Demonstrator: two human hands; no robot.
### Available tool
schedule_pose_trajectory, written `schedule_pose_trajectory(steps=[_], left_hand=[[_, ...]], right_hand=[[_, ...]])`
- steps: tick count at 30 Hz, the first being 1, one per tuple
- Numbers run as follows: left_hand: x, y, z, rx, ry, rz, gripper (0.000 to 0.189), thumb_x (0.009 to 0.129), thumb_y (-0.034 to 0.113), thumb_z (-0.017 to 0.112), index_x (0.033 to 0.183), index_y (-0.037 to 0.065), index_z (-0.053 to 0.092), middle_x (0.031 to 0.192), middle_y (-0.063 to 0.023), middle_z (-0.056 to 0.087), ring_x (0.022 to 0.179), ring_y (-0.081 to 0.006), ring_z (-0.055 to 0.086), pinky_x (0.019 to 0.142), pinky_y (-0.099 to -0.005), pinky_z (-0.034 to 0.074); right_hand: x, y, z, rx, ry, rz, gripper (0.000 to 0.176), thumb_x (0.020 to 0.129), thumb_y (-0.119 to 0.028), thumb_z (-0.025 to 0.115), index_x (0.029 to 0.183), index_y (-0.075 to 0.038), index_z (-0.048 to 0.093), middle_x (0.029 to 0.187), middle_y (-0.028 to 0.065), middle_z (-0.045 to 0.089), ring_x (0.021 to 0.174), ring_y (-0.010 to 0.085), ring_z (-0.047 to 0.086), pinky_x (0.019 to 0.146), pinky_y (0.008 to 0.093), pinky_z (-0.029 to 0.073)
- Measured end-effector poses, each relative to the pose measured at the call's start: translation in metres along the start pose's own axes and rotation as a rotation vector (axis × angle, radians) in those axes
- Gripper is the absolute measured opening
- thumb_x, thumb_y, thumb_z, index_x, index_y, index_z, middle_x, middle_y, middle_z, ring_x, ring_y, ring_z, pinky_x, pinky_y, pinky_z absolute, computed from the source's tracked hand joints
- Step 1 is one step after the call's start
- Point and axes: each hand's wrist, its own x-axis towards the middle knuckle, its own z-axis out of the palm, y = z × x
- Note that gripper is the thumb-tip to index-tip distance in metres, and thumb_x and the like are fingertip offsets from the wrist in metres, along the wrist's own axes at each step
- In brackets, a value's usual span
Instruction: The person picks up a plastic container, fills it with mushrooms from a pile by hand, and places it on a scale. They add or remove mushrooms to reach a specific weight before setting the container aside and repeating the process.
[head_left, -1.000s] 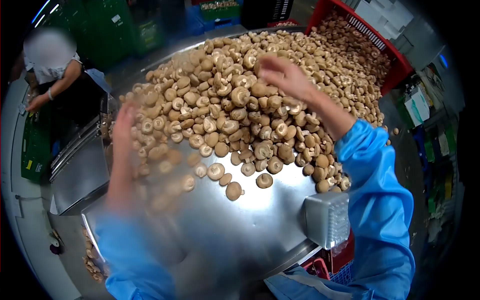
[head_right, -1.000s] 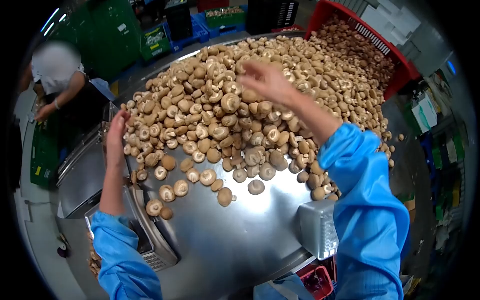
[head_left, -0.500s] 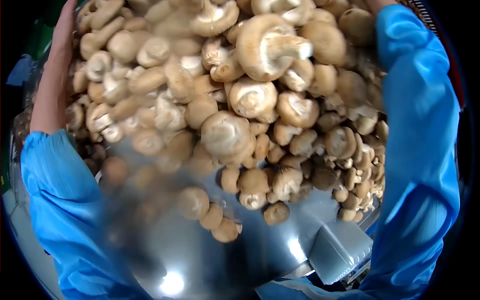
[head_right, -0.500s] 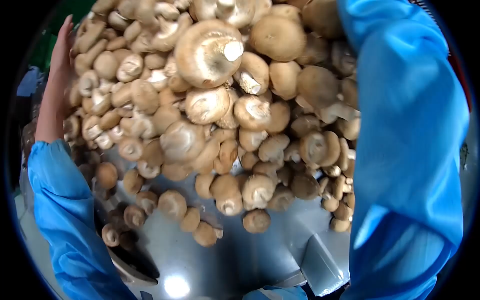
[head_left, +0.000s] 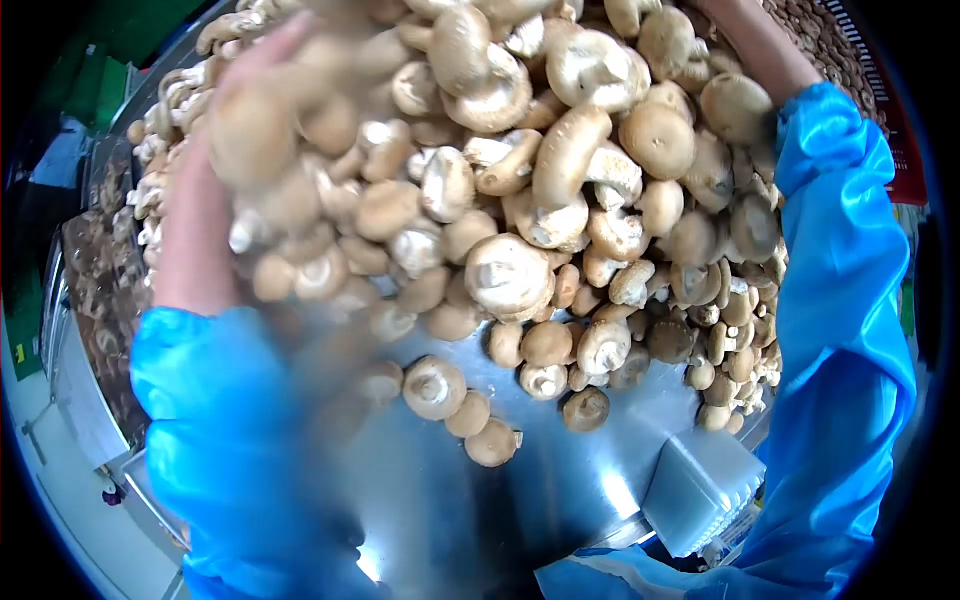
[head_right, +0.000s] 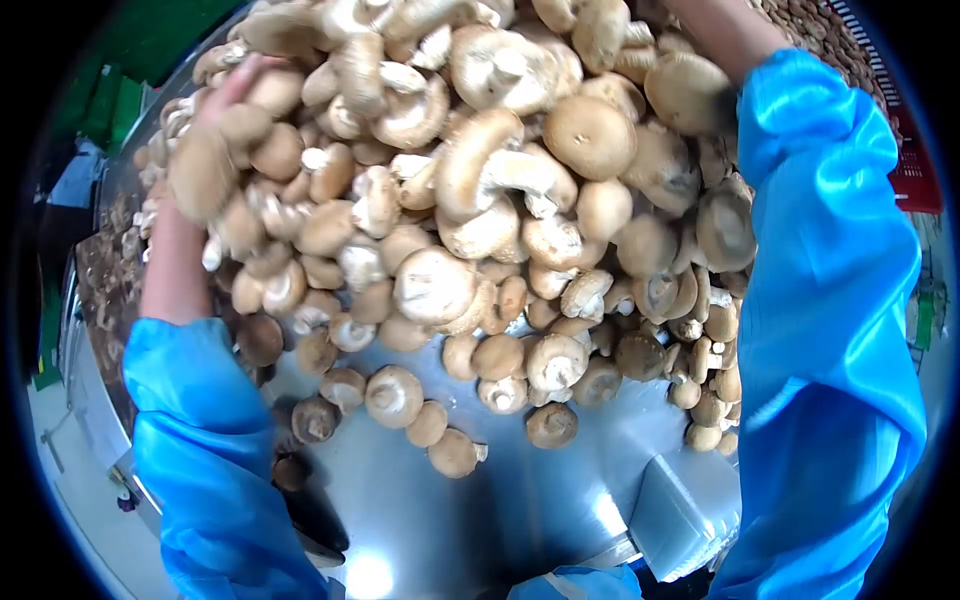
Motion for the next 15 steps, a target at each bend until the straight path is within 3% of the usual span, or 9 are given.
schedule_pose_trajectory(steps=[2, 3, 5, 6, 7, 9, 11, 12, 15], left_hand=[[-0.017, 0.006, 0.019, -0.066, 0.096, -0.004, 0.056, 0.093, 0.036, 0.059, 0.137, 0.001, 0.051, 0.135, -0.0102, 0.055, 0.120, -0.0211, 0.053, 0.105, -0.0327, 0.040], [-0.023, 0.034, 0.048, -0.222, 0.196, -0.210, 0.061, 0.092, 0.041, 0.059, 0.137, 0.000, 0.051, 0.136, -0.0126, 0.054, 0.123, -0.0231, 0.052, 0.107, -0.0341, 0.039], [-0.027, 0.027, 0.050, 0.123, 0.191, -0.155, 0.070, 0.090, 0.053, 0.057, 0.137, 0.001, 0.051, 0.135, -0.0117, 0.054, 0.124, -0.0219, 0.049, 0.106, -0.0350, 0.037], [-0.045, 0.029, 0.060, -0.012, 0.247, -0.212, 0.078, 0.086, 0.059, 0.059, 0.135, -0.001, 0.052, 0.142, -0.0176, 0.049, 0.131, -0.0291, 0.045, 0.109, -0.0395, 0.035], [-0.048, 0.006, 0.059, -0.061, 0.224, -0.202, 0.072, 0.086, 0.055, 0.060, 0.132, 0.000, 0.056, 0.136, -0.0170, 0.056, 0.128, -0.0267, 0.049, 0.108, -0.0370, 0.037], [-0.075, 0.007, 0.078, -0.084, 0.154, -0.137, 0.065, 0.087, 0.051, 0.061, 0.127, -0.001, 0.061, 0.122, -0.0136, 0.065, 0.117, -0.0234, 0.057, 0.103, -0.0333, 0.040], [-0.105, 0.018, 0.094, -0.033, 0.085, -0.146, 0.060, 0.086, 0.048, 0.063, 0.121, -0.001, 0.064, 0.110, -0.0091, 0.069, 0.106, -0.0201, 0.062, 0.098, -0.0308, 0.043], [-0.120, 0.044, 0.109, -0.105, 0.102, -0.055, 0.061, 0.087, 0.046, 0.063, 0.123, -0.003, 0.061, 0.108, -0.0100, 0.068, 0.102, -0.0199, 0.062, 0.096, -0.0318, 0.044], [-0.160, 0.009, 0.144, -0.067, 0.219, -0.107, 0.064, 0.085, 0.041, 0.065, 0.130, -0.003, 0.054, 0.123, -0.0170, 0.060, 0.114, -0.0225, 0.055, 0.101, -0.0334, 0.041]], right_hand=[[-0.012, 0.001, 0.010, 0.033, -0.052, 0.005, 0.065, 0.090, -0.050, 0.059, 0.135, -0.003, 0.052, 0.128, 0.0123, 0.059, 0.115, 0.0210, 0.057, 0.098, 0.0351, 0.046], [-0.021, 0.002, 0.013, 0.045, -0.077, 0.004, 0.065, 0.090, -0.050, 0.058, 0.134, -0.004, 0.052, 0.127, 0.0119, 0.060, 0.115, 0.0207, 0.058, 0.098, 0.0351, 0.046], [-0.039, 0.003, 0.024, 0.089, -0.116, -0.004, 0.064, 0.090, -0.051, 0.058, 0.134, -0.004, 0.053, 0.126, 0.0111, 0.060, 0.113, 0.0200, 0.058, 0.098, 0.0351, 0.046], [-0.052, 0.001, 0.031, 0.120, -0.133, -0.021, 0.064, 0.090, -0.051, 0.058, 0.133, -0.005, 0.054, 0.126, 0.0107, 0.061, 0.113, 0.0197, 0.059, 0.098, 0.0351, 0.046], [-0.075, -0.015, 0.037, 0.179, -0.100, 0.017, 0.056, 0.091, -0.046, 0.057, 0.128, -0.004, 0.058, 0.121, 0.0059, 0.063, 0.110, 0.0145, 0.057, 0.097, 0.0307, 0.043], [-0.087, -0.011, 0.042, 0.049, -0.254, -0.070, 0.055, 0.091, -0.042, 0.059, 0.130, -0.003, 0.056, 0.121, 0.0064, 0.063, 0.112, 0.0161, 0.057, 0.099, 0.0313, 0.043], [-0.113, -0.012, 0.056, 0.218, -0.271, 0.024, 0.057, 0.086, -0.036, 0.065, 0.132, -0.003, 0.054, 0.121, 0.0080, 0.063, 0.116, 0.0180, 0.056, 0.104, 0.0321, 0.041], [-0.124, -0.017, 0.064, 0.292, -0.264, -0.072, 0.059, 0.085, -0.036, 0.066, 0.133, -0.004, 0.054, 0.124, 0.0082, 0.062, 0.118, 0.0183, 0.055, 0.106, 0.0328, 0.040], [-0.154, -0.026, 0.075, 0.252, -0.278, -0.235, 0.062, 0.082, -0.037, 0.065, 0.135, -0.008, 0.052, 0.135, 0.0106, 0.052, 0.129, 0.0243, 0.046, 0.112, 0.0377, 0.033]])
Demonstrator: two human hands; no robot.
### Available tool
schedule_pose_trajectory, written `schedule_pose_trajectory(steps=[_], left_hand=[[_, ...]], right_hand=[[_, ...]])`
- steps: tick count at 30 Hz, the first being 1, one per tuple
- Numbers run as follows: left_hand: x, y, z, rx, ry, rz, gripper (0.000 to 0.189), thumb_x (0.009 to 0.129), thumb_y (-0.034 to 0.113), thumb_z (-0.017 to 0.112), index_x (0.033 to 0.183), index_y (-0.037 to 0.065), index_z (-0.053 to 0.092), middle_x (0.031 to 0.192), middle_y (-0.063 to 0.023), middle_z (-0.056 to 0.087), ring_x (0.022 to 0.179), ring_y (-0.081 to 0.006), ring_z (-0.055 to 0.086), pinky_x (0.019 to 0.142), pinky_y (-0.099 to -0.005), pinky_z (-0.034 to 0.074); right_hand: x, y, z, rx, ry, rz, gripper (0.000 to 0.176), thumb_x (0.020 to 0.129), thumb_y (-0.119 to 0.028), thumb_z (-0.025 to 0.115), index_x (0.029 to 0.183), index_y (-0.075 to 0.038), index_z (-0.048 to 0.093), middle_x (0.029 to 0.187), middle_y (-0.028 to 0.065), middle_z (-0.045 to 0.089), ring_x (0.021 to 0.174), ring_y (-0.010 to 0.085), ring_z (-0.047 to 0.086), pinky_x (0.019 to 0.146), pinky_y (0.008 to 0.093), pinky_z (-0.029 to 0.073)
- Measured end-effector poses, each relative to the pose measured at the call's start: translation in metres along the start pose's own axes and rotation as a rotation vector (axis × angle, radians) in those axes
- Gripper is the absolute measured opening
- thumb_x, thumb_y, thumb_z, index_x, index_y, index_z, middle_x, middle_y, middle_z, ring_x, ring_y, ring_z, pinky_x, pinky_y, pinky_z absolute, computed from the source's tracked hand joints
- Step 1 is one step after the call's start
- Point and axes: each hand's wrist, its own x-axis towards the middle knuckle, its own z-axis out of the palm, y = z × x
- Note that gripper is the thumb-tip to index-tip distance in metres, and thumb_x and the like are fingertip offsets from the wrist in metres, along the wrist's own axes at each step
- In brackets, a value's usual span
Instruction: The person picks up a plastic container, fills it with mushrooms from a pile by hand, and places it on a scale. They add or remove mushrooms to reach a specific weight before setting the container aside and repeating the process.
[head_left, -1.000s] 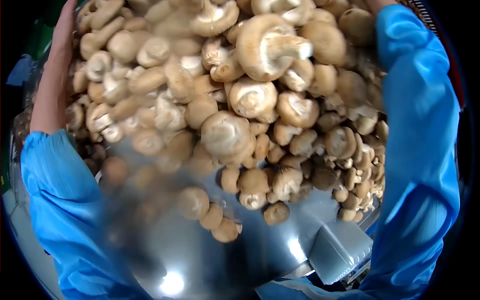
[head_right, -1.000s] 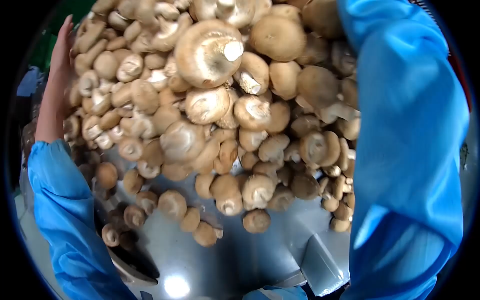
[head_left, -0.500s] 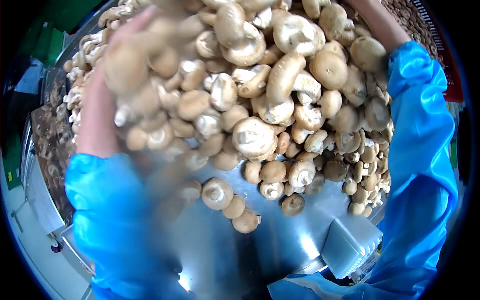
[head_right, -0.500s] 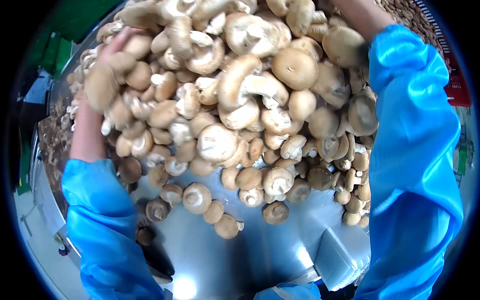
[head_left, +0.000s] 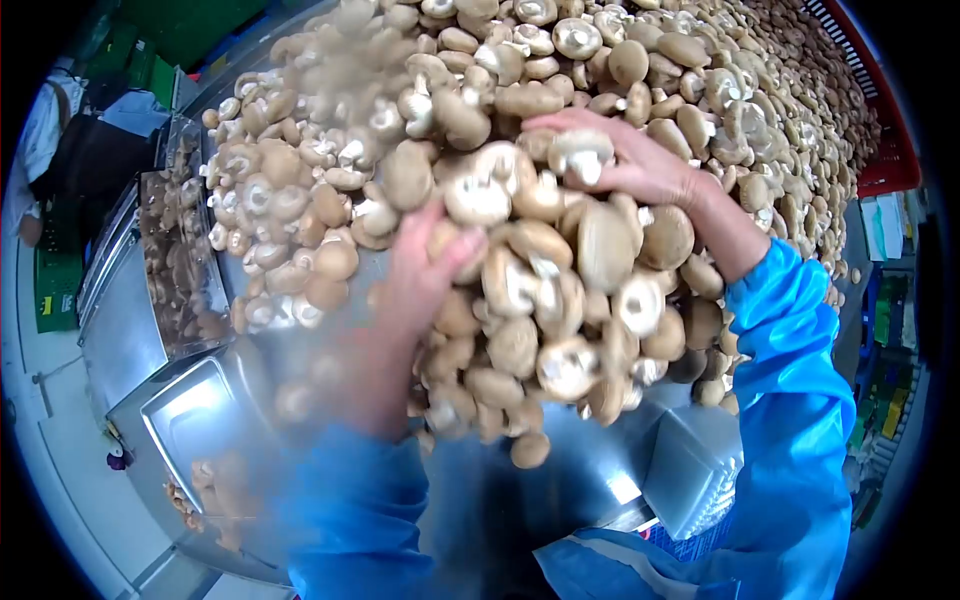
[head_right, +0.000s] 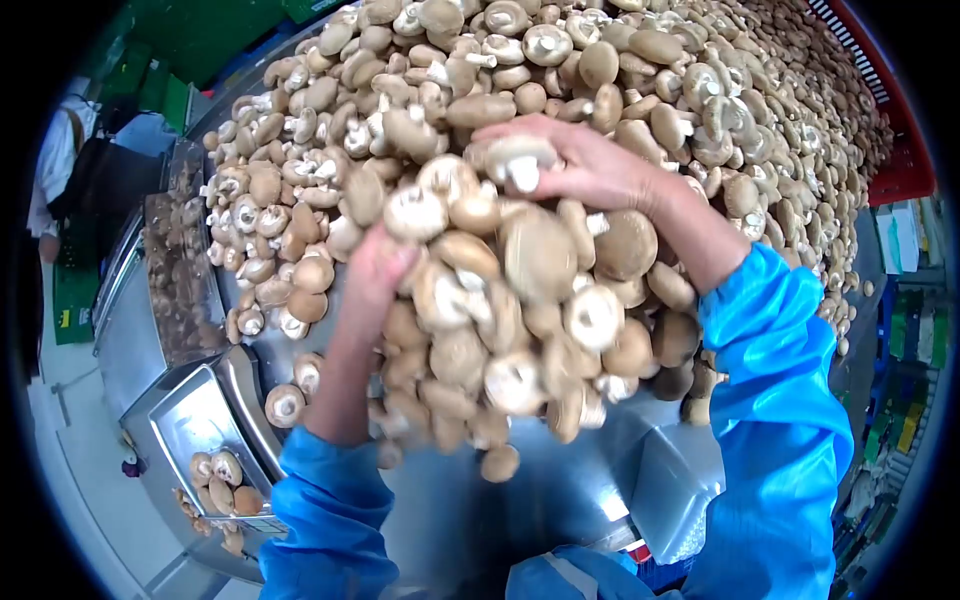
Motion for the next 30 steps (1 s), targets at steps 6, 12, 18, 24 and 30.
schedule_pose_trajectory(steps=[6, 12, 18, 24, 30], left_hand=[[-0.097, 0.013, 0.049, 0.083, 0.061, 0.083, 0.084, 0.071, 0.045, 0.077, 0.135, 0.000, 0.047, 0.137, -0.0209, 0.047, 0.131, -0.0350, 0.040, 0.107, -0.0459, 0.032], [-0.168, 0.039, 0.055, 0.698, -0.313, 0.363, 0.072, 0.066, 0.050, 0.073, 0.120, 0.006, 0.058, 0.135, -0.0203, 0.046, 0.141, -0.0425, 0.026, 0.107, -0.0650, 0.017], [-0.191, 0.068, 0.014, 0.498, -0.799, 0.375, 0.058, 0.080, 0.041, 0.066, 0.127, 0.008, 0.055, 0.141, -0.0166, 0.045, 0.141, -0.0347, 0.030, 0.112, -0.0576, 0.019], [-0.123, 0.085, -0.062, 0.043, -0.036, 0.085, 0.041, 0.087, 0.019, 0.063, 0.121, -0.003, 0.058, 0.117, -0.0169, 0.064, 0.109, -0.0318, 0.063, 0.096, -0.0421, 0.048], [-0.043, 0.039, -0.126, -0.267, 0.808, 0.126, 0.026, 0.097, 0.007, 0.051, 0.120, -0.005, 0.053, 0.114, -0.0189, 0.065, 0.104, -0.0275, 0.066, 0.084, -0.0317, 0.056]], right_hand=[[-0.057, -0.030, 0.030, -0.161, -0.027, -0.108, 0.077, 0.072, -0.057, 0.068, 0.134, -0.013, 0.055, 0.138, 0.0158, 0.048, 0.132, 0.0341, 0.041, 0.110, 0.0461, 0.033], [-0.118, -0.060, 0.069, -0.320, -0.164, -0.123, 0.067, 0.078, -0.052, 0.062, 0.136, -0.019, 0.055, 0.150, 0.0227, 0.033, 0.137, 0.0408, 0.034, 0.111, 0.0562, 0.027], [-0.131, -0.103, 0.058, -0.157, -0.517, -0.047, 0.065, 0.074, -0.031, 0.072, 0.135, -0.017, 0.055, 0.152, 0.0232, 0.029, 0.139, 0.0402, 0.032, 0.114, 0.0538, 0.024], [-0.070, -0.117, 0.044, -0.061, -0.537, -0.197, 0.030, 0.083, -0.033, 0.070, 0.084, -0.003, 0.073, 0.112, 0.0265, 0.064, 0.111, 0.0370, 0.062, 0.081, 0.0425, 0.053], [-0.015, -0.114, 0.065, -0.185, -0.576, 0.223, 0.031, 0.084, -0.025, 0.071, 0.100, -0.004, 0.055, 0.071, 0.0105, 0.064, 0.064, 0.0267, 0.064, 0.062, 0.0401, 0.049]])
